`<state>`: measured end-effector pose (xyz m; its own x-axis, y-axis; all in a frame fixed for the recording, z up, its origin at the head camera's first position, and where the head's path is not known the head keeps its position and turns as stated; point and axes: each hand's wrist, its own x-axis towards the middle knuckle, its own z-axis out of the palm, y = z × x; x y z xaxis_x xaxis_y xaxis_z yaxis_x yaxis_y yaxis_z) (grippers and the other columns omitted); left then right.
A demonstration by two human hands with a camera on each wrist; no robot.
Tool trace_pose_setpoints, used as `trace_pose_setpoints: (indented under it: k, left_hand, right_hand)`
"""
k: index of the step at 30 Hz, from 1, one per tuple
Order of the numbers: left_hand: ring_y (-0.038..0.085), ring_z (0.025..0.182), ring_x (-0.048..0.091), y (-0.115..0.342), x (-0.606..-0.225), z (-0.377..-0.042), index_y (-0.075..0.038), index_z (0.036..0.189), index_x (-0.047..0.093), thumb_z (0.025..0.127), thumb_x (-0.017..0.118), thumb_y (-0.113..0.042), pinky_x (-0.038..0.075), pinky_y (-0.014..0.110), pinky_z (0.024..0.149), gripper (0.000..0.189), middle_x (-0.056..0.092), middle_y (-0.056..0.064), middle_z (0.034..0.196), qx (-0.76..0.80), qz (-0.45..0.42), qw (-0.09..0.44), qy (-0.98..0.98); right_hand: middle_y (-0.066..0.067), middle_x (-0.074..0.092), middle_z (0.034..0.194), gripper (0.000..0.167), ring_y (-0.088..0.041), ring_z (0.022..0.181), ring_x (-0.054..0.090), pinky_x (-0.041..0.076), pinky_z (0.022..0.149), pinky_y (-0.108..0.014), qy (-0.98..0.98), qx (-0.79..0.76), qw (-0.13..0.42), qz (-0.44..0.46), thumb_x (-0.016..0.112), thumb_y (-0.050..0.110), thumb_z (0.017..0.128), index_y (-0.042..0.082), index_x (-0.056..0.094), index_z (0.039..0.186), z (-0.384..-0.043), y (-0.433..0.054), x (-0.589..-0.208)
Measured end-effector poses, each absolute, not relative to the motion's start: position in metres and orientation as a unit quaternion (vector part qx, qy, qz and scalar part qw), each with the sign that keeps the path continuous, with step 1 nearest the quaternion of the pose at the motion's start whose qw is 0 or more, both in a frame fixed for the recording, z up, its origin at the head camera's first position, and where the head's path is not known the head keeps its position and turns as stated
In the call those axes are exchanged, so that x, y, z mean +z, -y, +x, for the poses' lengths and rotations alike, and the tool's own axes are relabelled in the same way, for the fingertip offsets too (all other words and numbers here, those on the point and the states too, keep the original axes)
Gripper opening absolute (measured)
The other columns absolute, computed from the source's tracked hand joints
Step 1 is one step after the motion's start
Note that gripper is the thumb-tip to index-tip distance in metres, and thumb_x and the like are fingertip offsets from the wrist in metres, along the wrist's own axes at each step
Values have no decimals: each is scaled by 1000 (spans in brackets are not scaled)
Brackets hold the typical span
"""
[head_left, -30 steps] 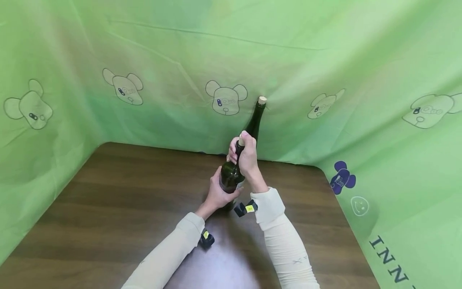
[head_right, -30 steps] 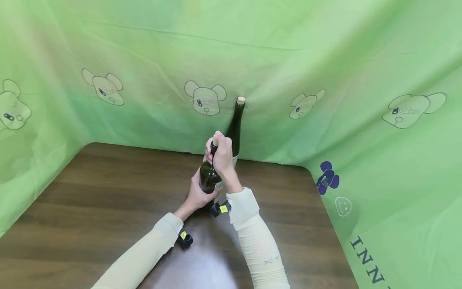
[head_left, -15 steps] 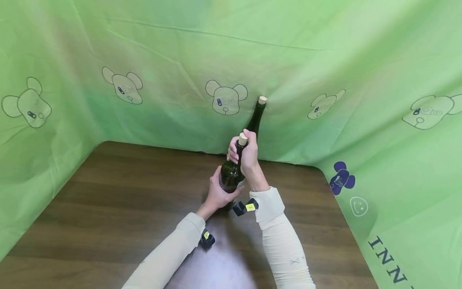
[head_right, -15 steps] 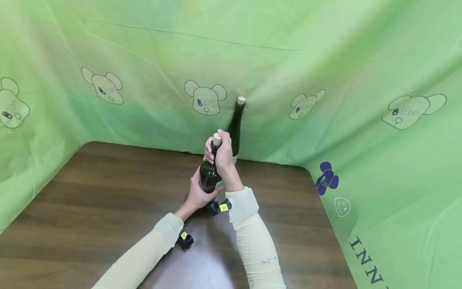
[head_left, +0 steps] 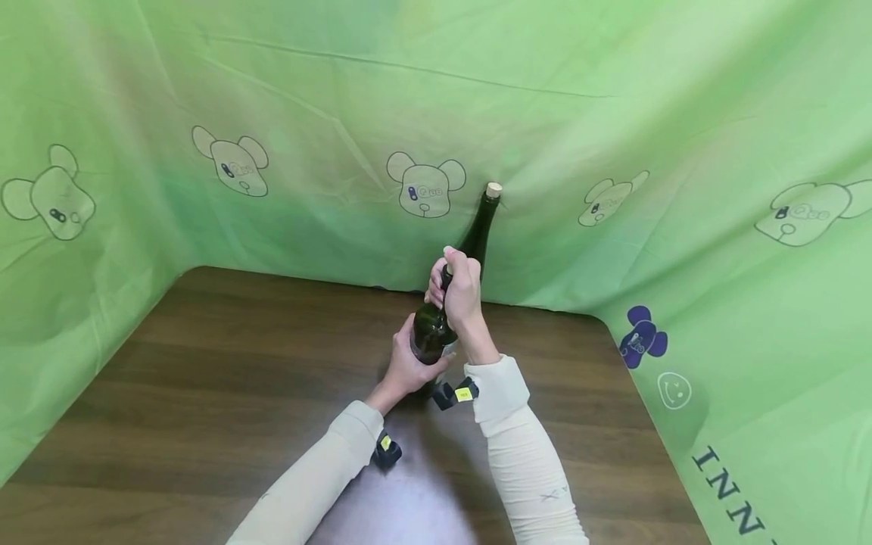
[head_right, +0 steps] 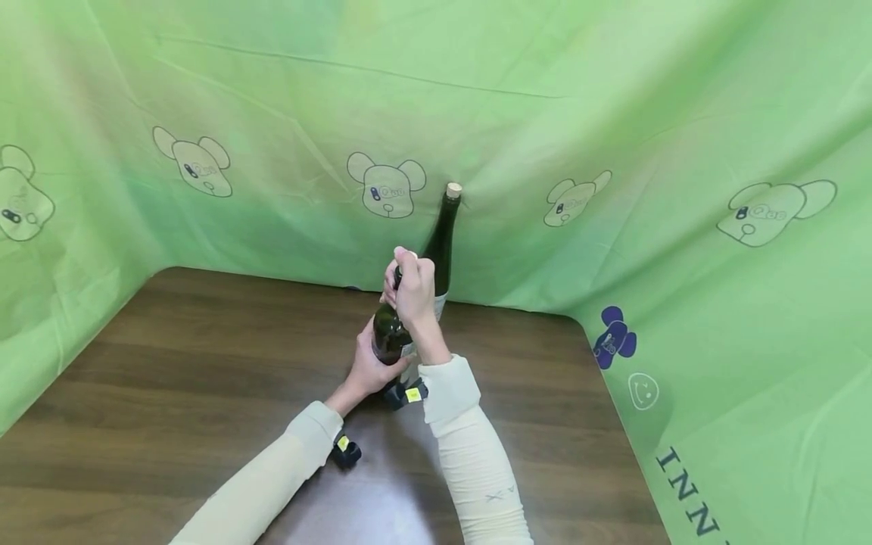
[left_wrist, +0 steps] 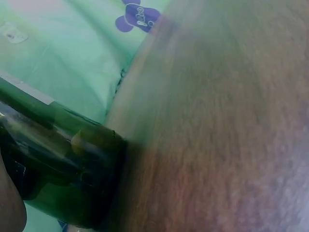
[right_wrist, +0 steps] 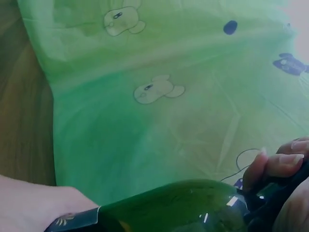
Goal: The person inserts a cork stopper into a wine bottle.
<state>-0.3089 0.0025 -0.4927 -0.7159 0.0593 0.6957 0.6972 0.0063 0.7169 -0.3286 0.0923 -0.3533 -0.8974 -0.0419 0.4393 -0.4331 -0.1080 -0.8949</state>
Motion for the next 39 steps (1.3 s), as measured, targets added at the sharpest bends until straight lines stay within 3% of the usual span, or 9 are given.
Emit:
trace_pose_setpoints:
  k: [8,13,20,26,34,39]
  left_hand:
    - [18,95,67,-7,-531,-332,-6,124,56,68,86,-27,54,30,87,67,72,9,108,-649,-270,233,672]
    - [21,95,67,-8,-531,-332,-7,124,57,68,86,-27,54,34,86,66,72,9,108,-649,-268,236,672]
    - [26,92,68,-8,-521,-323,1,123,57,65,86,-16,54,33,85,67,72,17,106,-645,-269,244,673]
    - [24,89,67,-2,-492,-306,7,118,56,65,84,-8,54,31,82,62,71,20,101,-647,-276,246,667]
    - [22,88,67,-1,-493,-303,7,119,56,66,84,-8,54,28,82,62,72,19,101,-643,-267,235,678]
    - [26,89,68,-7,-513,-316,5,122,55,65,86,-9,55,32,82,66,72,19,103,-643,-260,240,679]
  right_hand:
    - [9,36,43,57,-7,34,32,41,40,-26,638,732,143,194,36,51,97,13,42,55,-330,-92,-362]
    - [8,39,45,66,-8,36,36,44,41,-28,637,726,153,210,32,65,99,11,44,61,-330,-94,-367]
    - [2,40,44,58,-14,35,40,45,40,-32,665,694,193,198,31,44,99,1,43,62,-330,-95,-368]
    - [3,41,42,60,-13,34,41,46,39,-32,665,691,216,181,36,45,100,2,45,60,-331,-91,-366]
    - [4,37,42,69,-11,33,35,41,36,-29,656,707,201,169,41,64,93,5,42,57,-330,-90,-368]
    - [3,36,41,59,-11,32,34,41,35,-29,659,702,210,170,42,48,98,7,44,56,-331,-89,-367]
